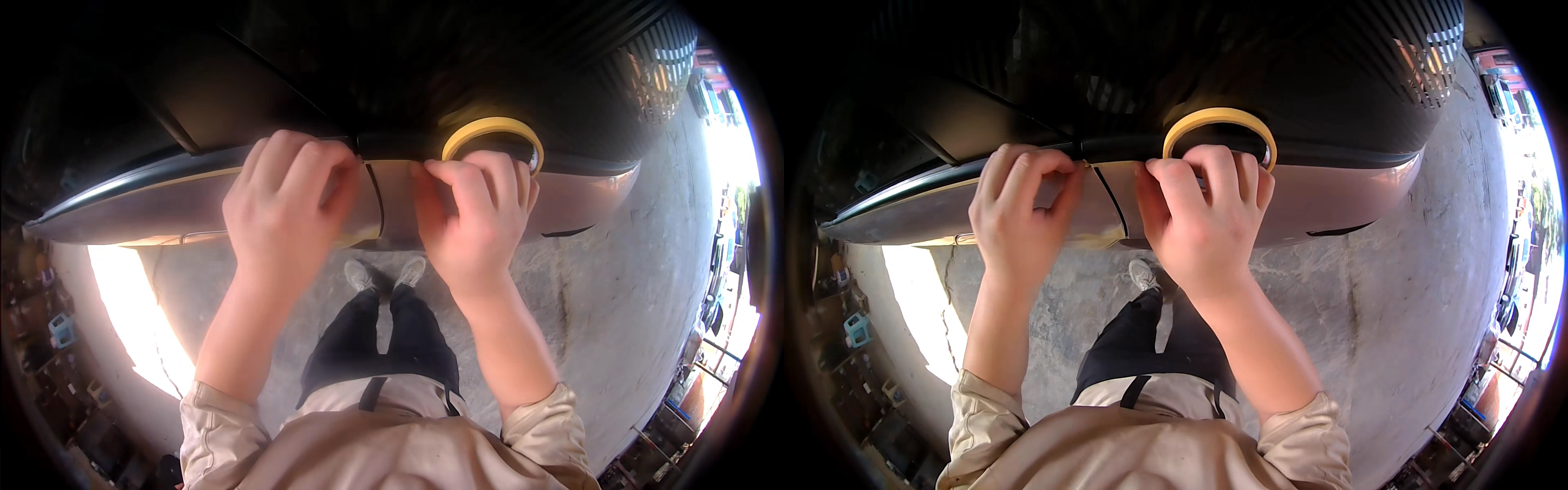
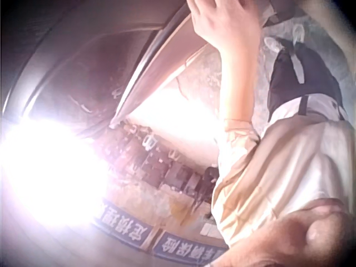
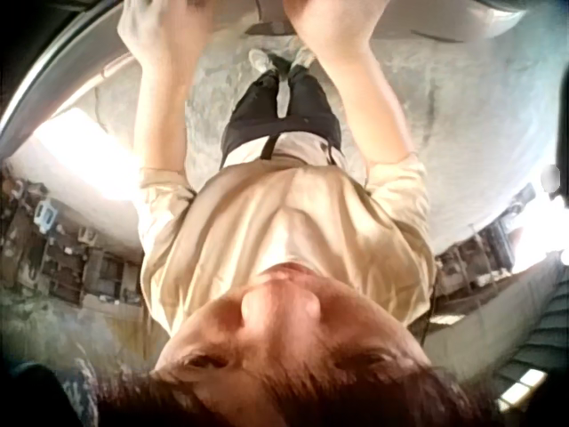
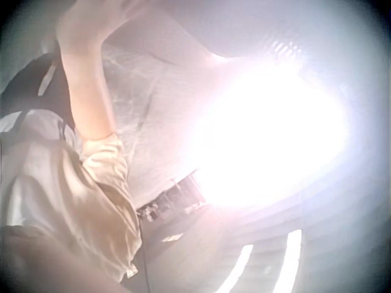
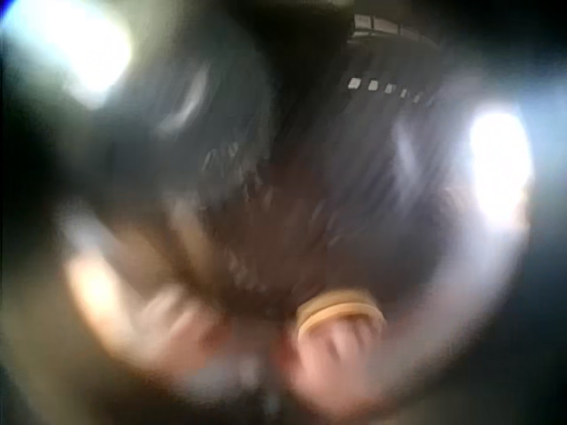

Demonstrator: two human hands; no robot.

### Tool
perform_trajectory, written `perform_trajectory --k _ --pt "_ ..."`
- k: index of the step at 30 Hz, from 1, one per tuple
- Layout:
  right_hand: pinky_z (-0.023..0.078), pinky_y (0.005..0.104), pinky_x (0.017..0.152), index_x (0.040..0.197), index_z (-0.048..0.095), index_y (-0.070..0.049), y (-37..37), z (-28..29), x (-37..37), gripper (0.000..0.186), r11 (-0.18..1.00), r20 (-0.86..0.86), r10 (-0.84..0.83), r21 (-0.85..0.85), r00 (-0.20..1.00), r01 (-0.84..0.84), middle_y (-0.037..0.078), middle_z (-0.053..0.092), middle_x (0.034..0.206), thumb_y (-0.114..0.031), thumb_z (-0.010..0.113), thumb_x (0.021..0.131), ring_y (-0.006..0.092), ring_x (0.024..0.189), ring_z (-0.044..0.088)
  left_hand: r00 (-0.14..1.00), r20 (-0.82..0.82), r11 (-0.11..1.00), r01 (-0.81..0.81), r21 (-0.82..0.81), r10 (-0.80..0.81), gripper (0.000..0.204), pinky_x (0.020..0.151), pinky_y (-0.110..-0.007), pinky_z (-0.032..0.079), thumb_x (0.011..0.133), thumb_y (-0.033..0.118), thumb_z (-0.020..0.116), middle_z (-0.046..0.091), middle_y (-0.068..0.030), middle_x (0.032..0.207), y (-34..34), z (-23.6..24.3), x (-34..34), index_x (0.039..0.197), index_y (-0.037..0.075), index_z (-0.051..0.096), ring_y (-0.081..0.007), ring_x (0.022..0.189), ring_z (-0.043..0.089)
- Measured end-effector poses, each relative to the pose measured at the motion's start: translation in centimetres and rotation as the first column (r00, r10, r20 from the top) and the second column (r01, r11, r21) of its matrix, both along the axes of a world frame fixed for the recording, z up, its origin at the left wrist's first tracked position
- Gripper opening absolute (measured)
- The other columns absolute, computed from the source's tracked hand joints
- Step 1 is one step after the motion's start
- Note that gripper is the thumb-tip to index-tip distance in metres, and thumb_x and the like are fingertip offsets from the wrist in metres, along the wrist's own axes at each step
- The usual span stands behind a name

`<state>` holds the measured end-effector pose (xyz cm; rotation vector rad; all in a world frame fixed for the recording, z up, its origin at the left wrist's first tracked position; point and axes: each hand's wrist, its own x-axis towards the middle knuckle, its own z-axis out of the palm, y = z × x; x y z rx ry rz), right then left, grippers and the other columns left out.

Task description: The person applies yellow masking tape along the lower edge of a car's rear bumper and trunk area. They smooth the tape with their fingers and continue around the rear corners, finishing with a short strip on the side panel.

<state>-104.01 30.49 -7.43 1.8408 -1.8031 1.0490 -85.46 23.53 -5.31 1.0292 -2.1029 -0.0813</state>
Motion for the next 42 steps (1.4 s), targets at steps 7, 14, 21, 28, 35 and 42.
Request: perform_trajectory --k 7,14,21,28,35,42 --pt "0.043 0.0422 0.086 0.092 0.070 -0.018 0.0 -0.9 -0.4 0.021 1.000 -0.025 0.011 -0.010 1.000 -0.011 0.000 0.060 0.094 -0.018 0.089 0.083 0.0250 0.088 0.059 0.977 0.138 0.958 0.188 -0.215 -0.160 0.025 0.064 -0.033 0.052 0.071 0.013 0.087 0.062 -0.0010 0.088 -1.0 -1.1 -0.8 0.087 0.014 0.068 -0.0206 0.074 0.063" --pt "0.047 0.0439 0.088 0.095 0.071 -0.012 0.4 -0.5 -0.2 0.023 0.999 -0.054 0.006 0.043 0.999 -0.004 0.004 0.065 0.099 -0.013 0.089 0.080 0.0279 0.092 0.062 0.919 0.294 0.903 0.342 -0.260 -0.263 0.022 0.062 -0.033 0.045 0.071 0.020 0.076 0.052 0.0004 0.085 -1.9 -1.2 -2.3 0.086 0.017 0.060 -0.0189 0.075 0.056" --pt "0.052 0.0399 0.085 0.113 0.074 -0.017 1.1 -1.7 -3.8 0.027 0.983 -0.221 0.178 -0.003 0.959 -0.183 0.002 0.061 0.097 -0.017 0.080 0.087 0.0235 0.091 0.062 0.931 0.296 0.910 0.301 -0.287 -0.215 0.030 0.062 -0.034 0.052 0.076 0.019 0.090 0.061 0.0008 0.084 -2.2 -0.9 -1.1 0.095 0.014 0.067 -0.0196 0.073 0.063" --pt "0.054 0.0367 0.082 0.128 0.065 -0.008 1.3 -2.0 -5.1 0.035 0.979 -0.394 0.186 0.001 0.900 -0.202 0.003 0.061 0.095 -0.015 0.068 0.095 0.0212 0.088 0.061 0.908 0.310 0.887 0.370 -0.274 -0.283 0.027 0.065 -0.034 0.053 0.078 0.017 0.088 0.062 0.0013 0.086 -2.6 -1.8 -1.8 0.097 0.014 0.068 -0.0189 0.076 0.064" --pt "0.048 0.0319 0.073 0.127 0.063 -0.008 0.8 -1.4 -5.5 0.034 0.976 -0.470 0.209 0.046 0.858 -0.213 0.002 0.060 0.090 -0.016 0.066 0.095 0.0182 0.079 0.058 0.887 0.369 0.896 0.378 -0.233 -0.278 0.024 0.066 -0.034 0.054 0.080 0.018 0.087 0.060 0.0023 0.085 -2.4 -1.2 -2.5 0.092 0.015 0.065 -0.0183 0.077 0.064" --pt "0.053 0.0326 0.073 0.134 0.063 -0.005 2.3 0.3 -8.9 0.042 0.946 -0.535 0.323 0.154 0.781 -0.286 0.003 0.067 0.091 -0.012 0.073 0.094 0.0208 0.079 0.065 0.920 0.320 0.923 0.309 -0.230 -0.228 0.025 0.065 -0.035 0.054 0.081 0.022 0.086 0.060 0.0019 0.088 -2.6 -1.7 -2.2 0.090 0.016 0.063 -0.0185 0.080 0.064"
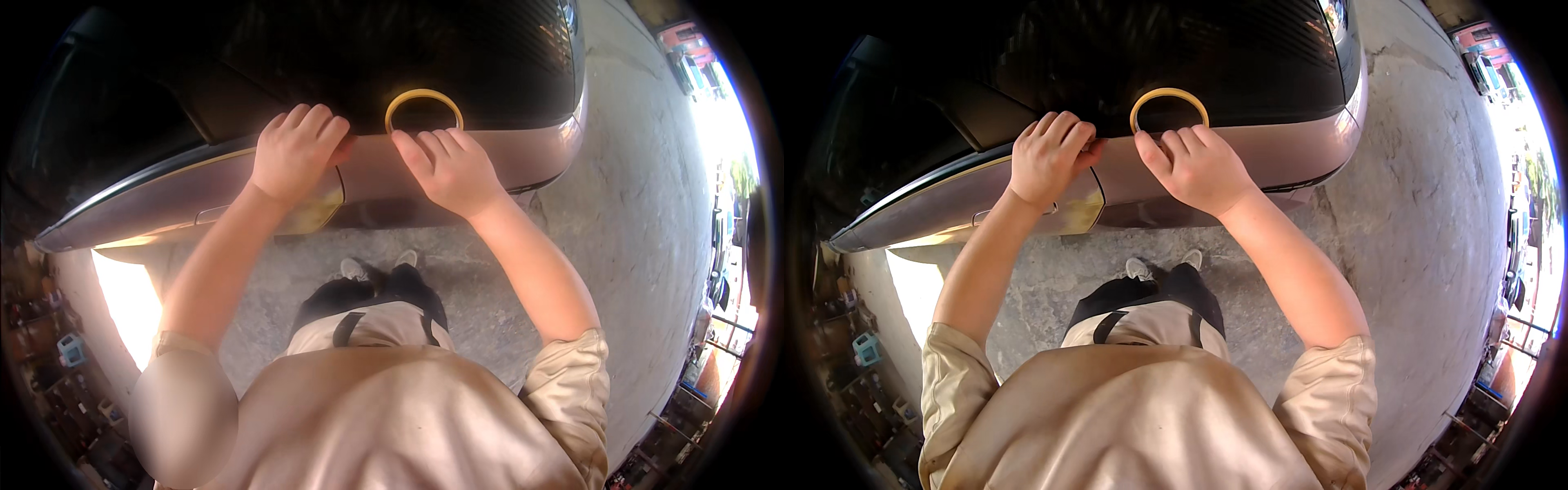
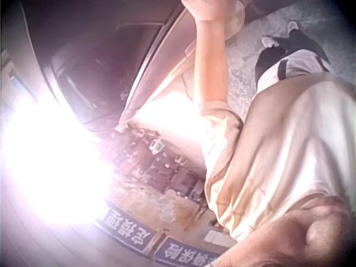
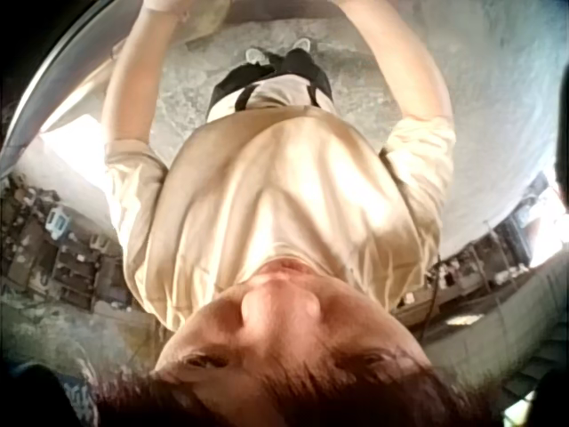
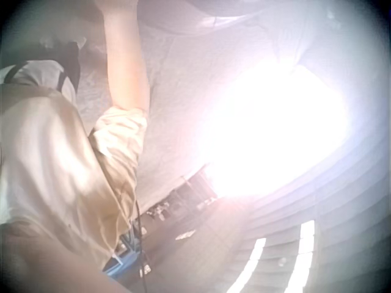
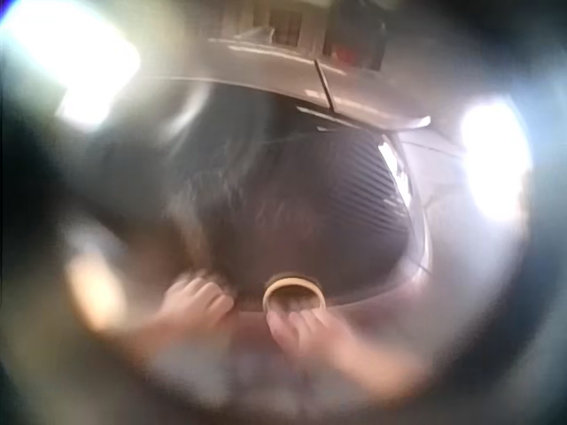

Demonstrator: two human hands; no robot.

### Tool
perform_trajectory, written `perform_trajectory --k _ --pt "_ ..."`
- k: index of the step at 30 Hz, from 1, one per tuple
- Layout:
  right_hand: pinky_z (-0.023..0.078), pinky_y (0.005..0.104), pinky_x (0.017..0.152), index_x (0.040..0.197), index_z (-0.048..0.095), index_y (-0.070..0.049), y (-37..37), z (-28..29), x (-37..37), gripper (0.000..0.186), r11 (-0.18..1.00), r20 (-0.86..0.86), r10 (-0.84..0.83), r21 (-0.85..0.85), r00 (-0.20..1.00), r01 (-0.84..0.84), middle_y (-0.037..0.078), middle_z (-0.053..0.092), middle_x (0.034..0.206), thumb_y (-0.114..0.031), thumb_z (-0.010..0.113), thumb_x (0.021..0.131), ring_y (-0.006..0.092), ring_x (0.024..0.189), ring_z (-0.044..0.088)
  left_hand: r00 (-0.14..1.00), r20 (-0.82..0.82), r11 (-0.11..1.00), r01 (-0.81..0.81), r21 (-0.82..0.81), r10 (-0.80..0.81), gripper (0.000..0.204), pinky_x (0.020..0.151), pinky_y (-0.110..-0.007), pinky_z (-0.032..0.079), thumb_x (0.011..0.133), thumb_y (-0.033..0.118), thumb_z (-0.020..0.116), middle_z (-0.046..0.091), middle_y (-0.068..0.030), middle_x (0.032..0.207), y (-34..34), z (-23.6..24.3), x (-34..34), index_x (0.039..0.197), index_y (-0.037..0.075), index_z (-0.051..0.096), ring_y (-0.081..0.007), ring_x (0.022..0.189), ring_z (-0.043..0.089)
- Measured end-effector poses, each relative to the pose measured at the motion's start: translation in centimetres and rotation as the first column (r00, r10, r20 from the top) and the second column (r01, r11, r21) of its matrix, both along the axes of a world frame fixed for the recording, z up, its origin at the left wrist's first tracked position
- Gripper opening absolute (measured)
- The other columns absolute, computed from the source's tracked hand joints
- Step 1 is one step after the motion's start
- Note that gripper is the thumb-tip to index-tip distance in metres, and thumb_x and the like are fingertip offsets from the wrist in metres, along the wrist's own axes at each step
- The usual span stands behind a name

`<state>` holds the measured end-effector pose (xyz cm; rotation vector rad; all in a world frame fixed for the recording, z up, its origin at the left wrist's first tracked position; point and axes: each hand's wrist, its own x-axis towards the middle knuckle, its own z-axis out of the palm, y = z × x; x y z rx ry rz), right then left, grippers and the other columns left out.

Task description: The person applies yellow masking tape along the lower edge of a car's rear bumper and trunk area. They smooth the tape with their fingers and continue around the rear corners, finishing with a short strip on the side panel.

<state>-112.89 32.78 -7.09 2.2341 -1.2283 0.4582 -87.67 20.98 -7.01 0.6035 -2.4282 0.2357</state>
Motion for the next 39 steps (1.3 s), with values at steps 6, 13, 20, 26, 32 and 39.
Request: perform_trajectory --k 6,13,20,26,32,39 --pt "0.052 0.0305 0.071 0.129 0.066 -0.006 0.5 0.3 -2.2 0.041 0.999 0.064 0.000 -0.048 0.998 0.003 0.000 0.070 0.086 -0.015 0.083 0.093 0.0183 0.075 0.068 0.997 -0.055 0.998 -0.056 0.009 0.056 0.027 0.067 -0.034 0.055 0.081 0.021 0.089 0.060 0.0022 0.085 0.8 -0.2 0.2 0.089 0.016 0.063 -0.0186 0.078 0.065" --pt "0.048 0.0309 0.061 0.118 0.069 -0.012 0.3 -1.6 -4.1 0.032 0.979 0.034 -0.125 -0.156 0.992 0.128 -0.002 0.061 0.074 -0.015 0.086 0.091 0.0164 0.063 0.061 0.991 -0.118 0.998 -0.065 0.023 0.067 0.026 0.068 -0.035 0.056 0.083 0.020 0.087 0.060 0.0016 0.086 1.2 -1.1 -0.5 0.091 0.016 0.062 -0.0191 0.080 0.067" --pt "0.041 0.0309 0.059 0.112 0.071 -0.016 -0.2 -1.6 -3.9 0.018 0.975 0.013 -0.164 -0.152 0.986 0.164 -0.003 0.058 0.076 -0.015 0.076 0.094 0.0145 0.061 0.059 0.992 -0.110 0.998 -0.059 0.037 0.063 0.026 0.068 -0.035 0.057 0.081 0.018 0.086 0.060 0.0021 0.086 0.9 -0.9 -0.8 0.091 0.016 0.062 -0.0188 0.081 0.067" --pt "0.041 0.0320 0.059 0.112 0.071 -0.017 -0.2 -1.9 -4.1 0.020 0.976 0.006 -0.162 -0.143 0.987 0.161 -0.003 0.059 0.077 -0.014 0.076 0.093 0.0156 0.061 0.060 0.993 -0.106 0.999 -0.042 0.023 0.044 0.028 0.068 -0.035 0.058 0.080 0.019 0.087 0.061 0.0023 0.086 0.7 -0.7 -1.0 0.091 0.016 0.062 -0.0184 0.081 0.068" --pt "0.042 0.0321 0.060 0.116 0.069 -0.016 -0.4 -2.7 -4.1 0.029 0.977 0.056 -0.151 -0.141 0.987 0.158 -0.002 0.062 0.078 -0.015 0.079 0.089 0.0168 0.062 0.061 0.994 -0.107 1.000 -0.019 -0.018 0.017 0.028 0.065 -0.034 0.056 0.080 0.020 0.086 0.059 0.0026 0.084 0.6 -1.2 -1.9 0.091 0.016 0.061 -0.0177 0.079 0.067" --pt "0.042 0.0322 0.060 0.115 0.069 -0.017 -0.4 -2.3 -4.1 0.023 0.980 0.079 -0.148 -0.124 0.986 0.158 -0.002 0.062 0.077 -0.016 0.076 0.092 0.0170 0.061 0.061 0.992 -0.127 1.000 -0.009 0.015 0.011 0.026 0.058 -0.035 0.053 0.082 0.021 0.082 0.059 0.0010 0.082 0.8 -1.1 -3.8 0.093 0.016 0.059 -0.0180 0.073 0.067"
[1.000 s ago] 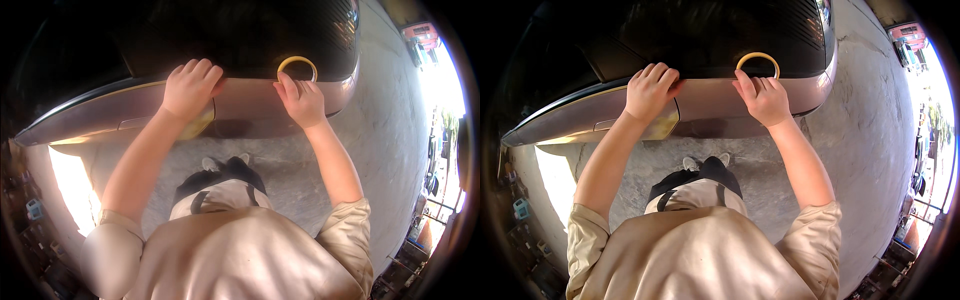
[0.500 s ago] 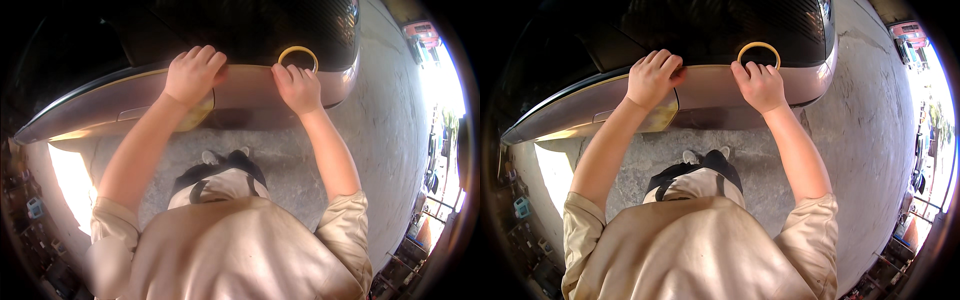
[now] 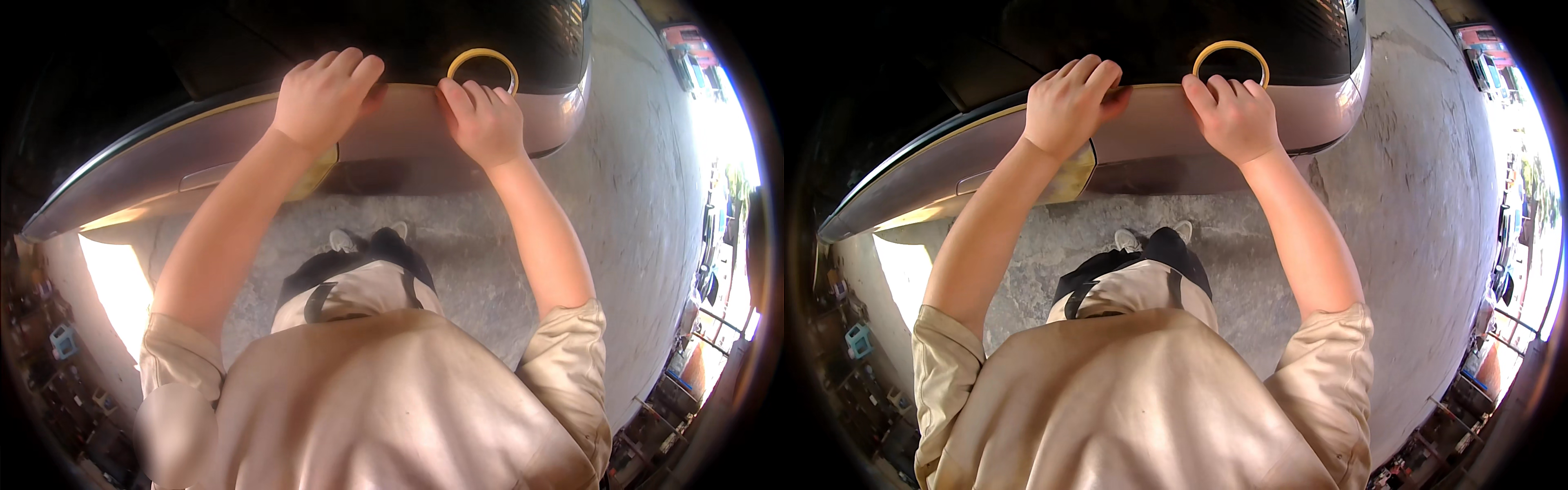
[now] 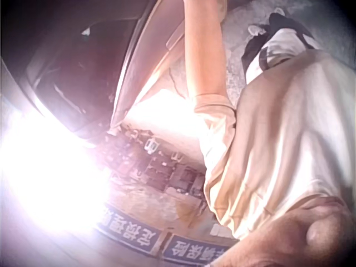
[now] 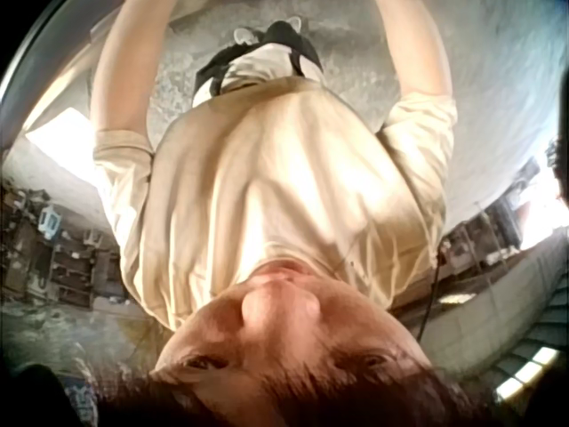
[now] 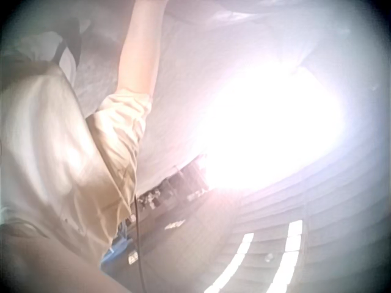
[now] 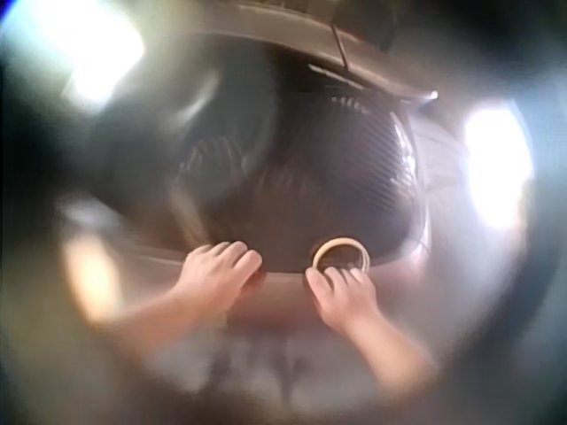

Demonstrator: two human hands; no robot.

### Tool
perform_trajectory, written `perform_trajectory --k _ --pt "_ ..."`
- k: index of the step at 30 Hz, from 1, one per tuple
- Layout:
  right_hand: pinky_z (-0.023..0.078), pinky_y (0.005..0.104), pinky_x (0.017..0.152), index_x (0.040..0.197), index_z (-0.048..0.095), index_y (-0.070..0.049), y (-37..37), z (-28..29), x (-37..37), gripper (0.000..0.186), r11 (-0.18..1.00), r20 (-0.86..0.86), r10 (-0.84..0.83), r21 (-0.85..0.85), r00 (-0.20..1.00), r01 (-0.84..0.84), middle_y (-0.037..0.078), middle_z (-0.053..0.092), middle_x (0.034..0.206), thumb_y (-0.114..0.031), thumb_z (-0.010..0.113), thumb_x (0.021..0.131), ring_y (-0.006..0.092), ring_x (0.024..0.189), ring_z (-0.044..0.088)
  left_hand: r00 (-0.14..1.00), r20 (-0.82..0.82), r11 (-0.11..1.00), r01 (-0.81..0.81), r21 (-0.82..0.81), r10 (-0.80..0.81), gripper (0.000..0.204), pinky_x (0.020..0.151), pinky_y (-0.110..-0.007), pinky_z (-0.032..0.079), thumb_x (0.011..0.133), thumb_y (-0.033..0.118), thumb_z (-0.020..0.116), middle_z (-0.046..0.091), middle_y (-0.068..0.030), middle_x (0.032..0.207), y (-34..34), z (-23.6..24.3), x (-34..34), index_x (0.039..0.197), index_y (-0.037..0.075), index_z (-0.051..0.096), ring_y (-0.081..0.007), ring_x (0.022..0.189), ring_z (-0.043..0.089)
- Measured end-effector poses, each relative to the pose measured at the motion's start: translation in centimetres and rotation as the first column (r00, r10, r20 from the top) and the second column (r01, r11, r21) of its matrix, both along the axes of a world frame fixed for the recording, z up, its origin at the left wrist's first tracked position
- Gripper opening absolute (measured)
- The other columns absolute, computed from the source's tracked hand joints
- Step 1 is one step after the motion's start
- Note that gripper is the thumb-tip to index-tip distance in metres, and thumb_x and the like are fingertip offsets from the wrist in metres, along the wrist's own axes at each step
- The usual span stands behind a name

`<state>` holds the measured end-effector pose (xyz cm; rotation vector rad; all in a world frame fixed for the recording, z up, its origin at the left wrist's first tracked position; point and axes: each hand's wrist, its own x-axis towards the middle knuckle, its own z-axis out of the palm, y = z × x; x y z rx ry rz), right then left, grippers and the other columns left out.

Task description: The person applies yellow masking tape along the lower edge of a car's rear bumper and trunk area. They smooth the tape with their fingers and continue around the rear corners, finishing with a short strip on the side panel.

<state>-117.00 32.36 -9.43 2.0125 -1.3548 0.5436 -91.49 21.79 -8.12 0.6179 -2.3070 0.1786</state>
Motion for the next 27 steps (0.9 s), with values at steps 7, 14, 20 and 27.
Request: perform_trajectory --k 7,14,20,27 --pt "0.043 0.0317 0.059 0.111 0.069 -0.017 -0.3 0.1 0.3 0.019 1.000 0.014 0.001 -0.022 1.000 0.000 -0.002 0.062 0.076 -0.018 0.075 0.093 0.0168 0.060 0.063 0.989 0.141 0.998 -0.044 0.040 0.038 0.031 0.059 -0.035 0.057 0.087 0.027 0.083 0.066 0.0028 0.085 0.8 0.7 -3.5 0.097 0.015 0.057 -0.0175 0.075 0.072" --pt "0.047 0.0317 0.059 0.107 0.070 -0.016 0.1 0.0 0.3 0.018 0.999 -0.041 -0.028 0.015 0.999 0.028 -0.002 0.061 0.075 -0.023 0.080 0.094 0.0166 0.062 0.064 0.990 0.139 0.999 -0.020 0.030 0.016 0.031 0.060 -0.035 0.058 0.091 0.033 0.082 0.066 0.0029 0.083 0.7 0.3 -3.4 0.097 0.015 0.057 -0.0186 0.073 0.072" --pt "0.052 0.0308 0.065 0.135 0.069 -0.018 1.1 1.1 -2.5 0.038 0.997 -0.075 -0.002 0.077 0.997 0.008 -0.001 0.059 0.074 -0.017 0.072 0.098 0.0172 0.065 0.064 0.995 0.086 0.997 -0.059 0.043 0.055 0.032 0.060 -0.034 0.056 0.096 0.037 0.080 0.064 0.0034 0.078 1.0 0.3 -3.0 0.091 0.015 0.058 -0.0185 0.073 0.071" --pt "0.051 0.0314 0.064 0.139 0.067 -0.014 3.7 1.6 -11.4 0.043 1.000 -0.088 -0.016 0.007 0.996 0.017 -0.002 0.062 0.076 -0.022 0.079 0.099 0.0177 0.069 0.066 0.996 0.044 0.995 -0.080 0.062 0.077 0.031 0.059 -0.034 0.055 0.094 0.034 0.082 0.062 0.0038 0.077 1.5 0.4 -3.3 0.089 0.015 0.057 -0.0184 0.072 0.069"
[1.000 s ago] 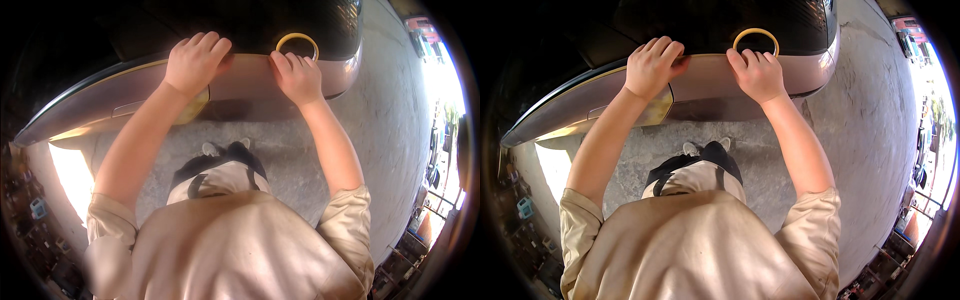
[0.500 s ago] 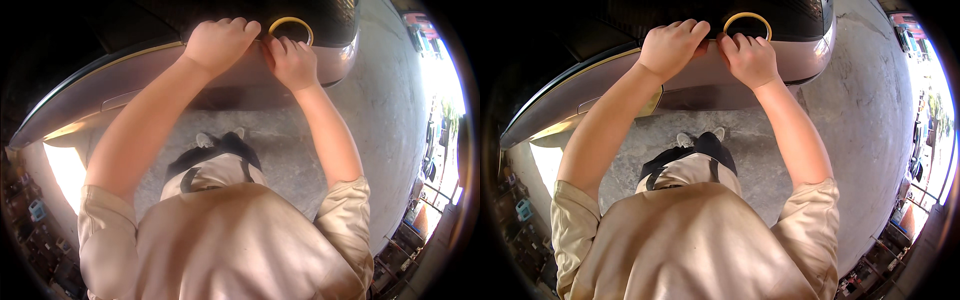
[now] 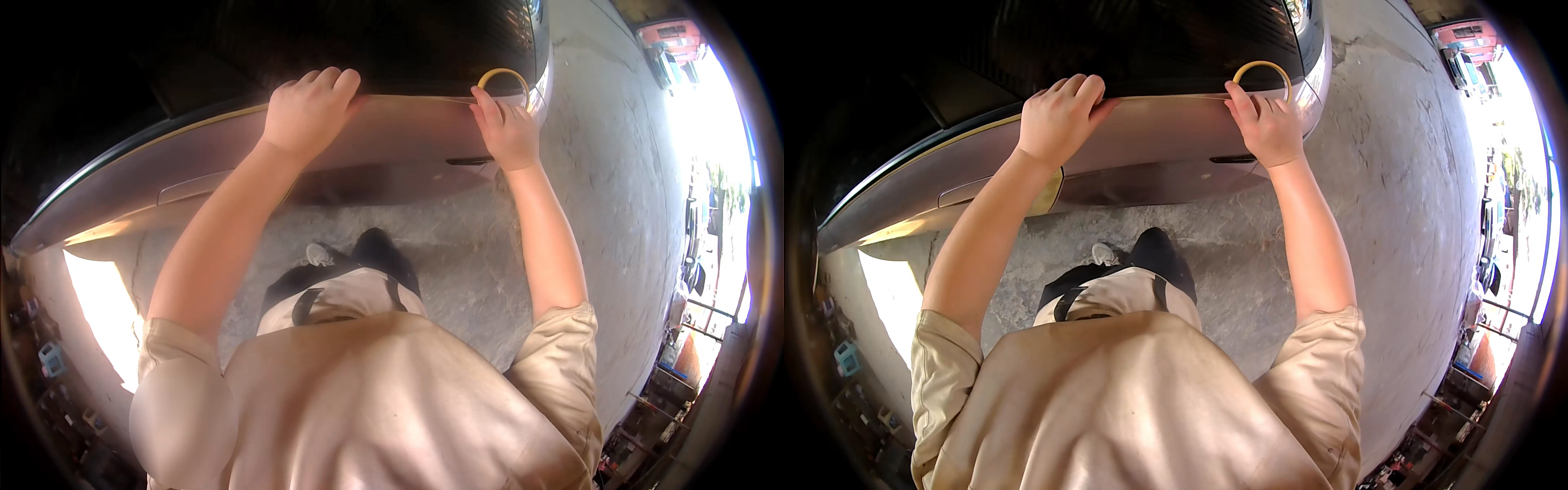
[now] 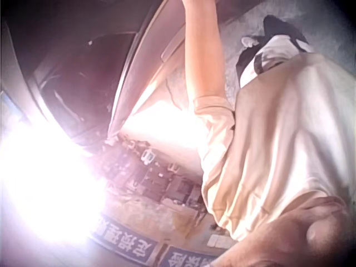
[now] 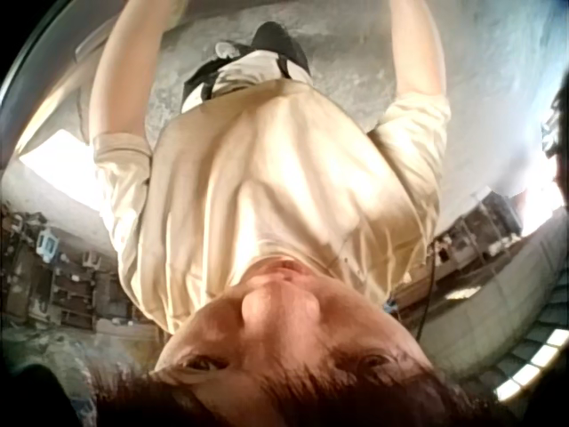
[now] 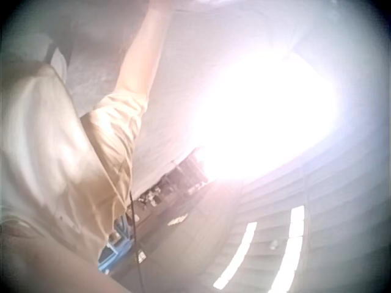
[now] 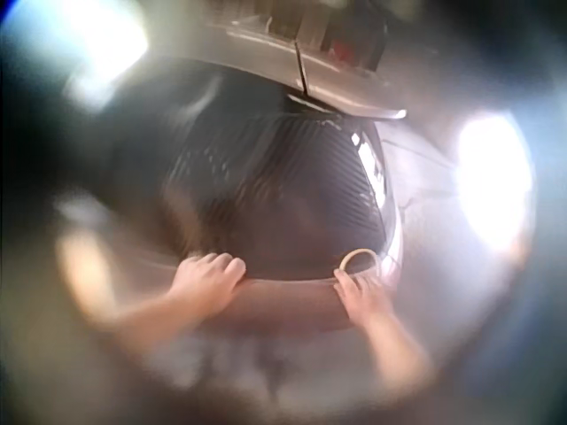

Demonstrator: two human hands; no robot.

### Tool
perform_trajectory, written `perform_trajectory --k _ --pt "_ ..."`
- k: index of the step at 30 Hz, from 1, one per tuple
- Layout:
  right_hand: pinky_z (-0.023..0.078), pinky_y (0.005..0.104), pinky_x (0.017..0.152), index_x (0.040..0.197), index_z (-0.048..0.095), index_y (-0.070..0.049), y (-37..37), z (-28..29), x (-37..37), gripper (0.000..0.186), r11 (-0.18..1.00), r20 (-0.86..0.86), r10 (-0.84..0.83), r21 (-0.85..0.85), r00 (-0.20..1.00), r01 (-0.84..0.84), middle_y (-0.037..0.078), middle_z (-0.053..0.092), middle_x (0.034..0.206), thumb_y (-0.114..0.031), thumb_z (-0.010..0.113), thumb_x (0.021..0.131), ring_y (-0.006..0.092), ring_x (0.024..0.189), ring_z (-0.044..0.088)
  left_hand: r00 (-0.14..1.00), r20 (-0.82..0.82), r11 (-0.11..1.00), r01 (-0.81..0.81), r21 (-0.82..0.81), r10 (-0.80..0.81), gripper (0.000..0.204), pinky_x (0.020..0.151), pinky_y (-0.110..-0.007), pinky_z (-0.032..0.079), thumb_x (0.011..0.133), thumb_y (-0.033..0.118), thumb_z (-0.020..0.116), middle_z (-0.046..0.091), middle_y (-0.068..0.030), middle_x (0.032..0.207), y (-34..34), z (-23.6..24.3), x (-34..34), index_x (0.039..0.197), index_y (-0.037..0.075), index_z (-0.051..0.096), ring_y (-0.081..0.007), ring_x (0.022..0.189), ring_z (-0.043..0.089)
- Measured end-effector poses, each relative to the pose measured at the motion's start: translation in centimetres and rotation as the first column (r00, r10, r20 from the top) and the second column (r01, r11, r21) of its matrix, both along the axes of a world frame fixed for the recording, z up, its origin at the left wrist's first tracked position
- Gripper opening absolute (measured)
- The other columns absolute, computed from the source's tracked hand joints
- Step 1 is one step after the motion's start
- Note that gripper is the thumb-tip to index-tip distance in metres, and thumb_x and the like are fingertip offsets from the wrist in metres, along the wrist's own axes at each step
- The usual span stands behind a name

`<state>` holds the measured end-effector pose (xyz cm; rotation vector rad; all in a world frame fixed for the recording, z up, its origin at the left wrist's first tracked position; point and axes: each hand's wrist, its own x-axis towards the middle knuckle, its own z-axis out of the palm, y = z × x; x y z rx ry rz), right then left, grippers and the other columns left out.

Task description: The person applies yellow masking tape along the lower edge of a car's rear bumper and trunk area. They smooth the tape with their fingers and continue around the rear corners, finishing with a short strip on the side panel.

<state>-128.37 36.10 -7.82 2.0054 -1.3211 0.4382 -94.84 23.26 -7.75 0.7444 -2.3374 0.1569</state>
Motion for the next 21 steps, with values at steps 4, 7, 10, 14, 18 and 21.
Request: perform_trajectory --k 4,7,10,14,18,21 --pt "0.050 0.0335 0.057 0.116 0.068 -0.018 -0.1 -0.8 0.1 0.024 0.999 0.059 -0.008 -0.041 0.998 0.010 -0.002 0.061 0.080 -0.021 0.081 0.095 0.0192 0.065 0.066 1.000 -0.009 0.999 -0.008 0.045 0.008 0.029 0.059 -0.035 0.054 0.091 0.027 0.083 0.062 0.0033 0.077 0.4 0.0 -0.2 0.088 0.016 0.057 -0.0190 0.073 0.069" --pt "0.053 0.0341 0.058 0.107 0.068 -0.018 -0.3 -0.3 0.8 0.017 0.999 0.107 -0.011 -0.039 0.994 0.015 -0.001 0.059 0.086 -0.020 0.080 0.095 0.0196 0.066 0.066 1.000 -0.012 1.000 -0.012 0.015 0.012 0.028 0.059 -0.035 0.054 0.088 0.024 0.085 0.062 0.0027 0.079 0.7 0.0 -0.6 0.089 0.016 0.058 -0.0196 0.073 0.069" --pt "0.053 0.0333 0.059 0.104 0.071 -0.018 -0.6 -0.2 0.9 0.014 0.999 0.152 0.014 -0.040 0.988 -0.008 -0.001 0.057 0.088 -0.017 0.080 0.092 0.0196 0.067 0.066 0.998 0.007 0.998 -0.055 0.031 0.054 0.028 0.060 -0.035 0.054 0.086 0.024 0.086 0.062 0.0021 0.080 1.2 0.2 -1.3 0.090 0.016 0.060 -0.0197 0.073 0.069" --pt "0.053 0.0319 0.059 0.105 0.073 -0.019 -0.7 -0.3 0.3 0.017 0.999 0.196 0.045 -0.016 0.980 -0.043 -0.001 0.056 0.089 -0.014 0.080 0.089 0.0176 0.067 0.065 0.997 0.014 0.997 -0.080 0.008 0.080 0.028 0.060 -0.035 0.055 0.084 0.023 0.088 0.061 0.0015 0.080 1.6 0.9 -2.7 0.091 0.015 0.062 -0.0201 0.073 0.069" --pt "0.053 0.0297 0.057 0.104 0.072 -0.020 -1.4 -1.1 -0.3 0.019 0.993 0.248 0.114 -0.060 0.962 -0.102 -0.002 0.056 0.088 -0.015 0.081 0.088 0.0150 0.067 0.065 0.994 0.027 0.994 -0.111 0.006 0.111 0.030 0.060 -0.035 0.055 0.081 0.020 0.090 0.062 0.0013 0.081 2.3 1.0 -3.3 0.092 0.014 0.063 -0.0200 0.073 0.069" --pt "0.053 0.0294 0.057 0.103 0.072 -0.019 -1.4 -0.9 -0.4 0.021 0.987 0.277 0.155 -0.083 0.948 -0.137 -0.003 0.056 0.087 -0.015 0.083 0.086 0.0141 0.066 0.065 0.991 0.018 0.992 -0.129 0.001 0.129 0.030 0.061 -0.035 0.055 0.080 0.018 0.091 0.063 0.0015 0.081 2.7 0.9 -3.6 0.094 0.014 0.064 -0.0197 0.073 0.069"
